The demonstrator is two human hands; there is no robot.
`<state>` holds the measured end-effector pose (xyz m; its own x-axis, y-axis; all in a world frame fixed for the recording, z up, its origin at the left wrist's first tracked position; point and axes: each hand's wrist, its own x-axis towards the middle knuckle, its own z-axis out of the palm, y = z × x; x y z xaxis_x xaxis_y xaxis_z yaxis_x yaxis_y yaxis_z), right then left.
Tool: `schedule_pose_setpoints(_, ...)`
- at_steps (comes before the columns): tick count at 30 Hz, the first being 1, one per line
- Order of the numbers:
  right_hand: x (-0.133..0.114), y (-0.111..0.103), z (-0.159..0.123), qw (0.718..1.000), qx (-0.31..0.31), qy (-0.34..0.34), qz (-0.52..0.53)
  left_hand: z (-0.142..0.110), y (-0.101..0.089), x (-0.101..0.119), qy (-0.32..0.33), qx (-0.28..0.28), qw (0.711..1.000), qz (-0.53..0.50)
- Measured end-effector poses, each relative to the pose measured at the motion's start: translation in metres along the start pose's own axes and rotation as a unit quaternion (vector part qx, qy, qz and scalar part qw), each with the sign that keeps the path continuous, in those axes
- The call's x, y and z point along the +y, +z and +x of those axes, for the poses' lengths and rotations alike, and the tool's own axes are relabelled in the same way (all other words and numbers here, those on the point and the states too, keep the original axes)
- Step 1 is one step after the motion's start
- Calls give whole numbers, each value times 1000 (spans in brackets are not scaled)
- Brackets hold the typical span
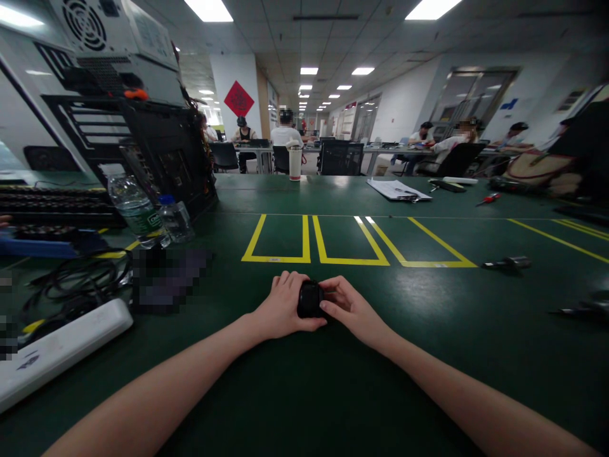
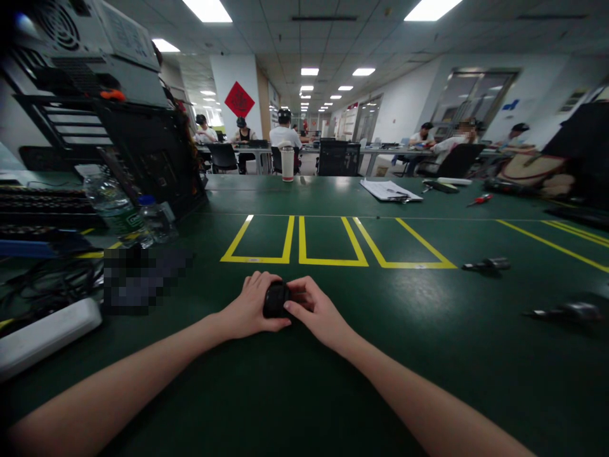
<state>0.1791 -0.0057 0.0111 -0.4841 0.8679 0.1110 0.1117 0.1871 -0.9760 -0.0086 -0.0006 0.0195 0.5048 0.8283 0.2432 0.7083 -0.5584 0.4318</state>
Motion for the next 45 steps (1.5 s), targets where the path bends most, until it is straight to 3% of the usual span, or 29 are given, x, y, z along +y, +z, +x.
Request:
schedule_pose_setpoints(22,-2,1,0,1000,0,3,-28,0,0,1,1,-1,1000,9)
schedule_pose_setpoints(28,-1,2,-1,1000,-6,-24,-14,0,2,-1,15,15,1000,15)
schedule_pose_setpoints(40,-3,1,-1,1000,-1,6,-29,0,1,-2,14,9,1000,2)
schedule_pose_setpoints(45,1,2,0,999,-4,-32,-16,0,3,-2,21,17,999,18)
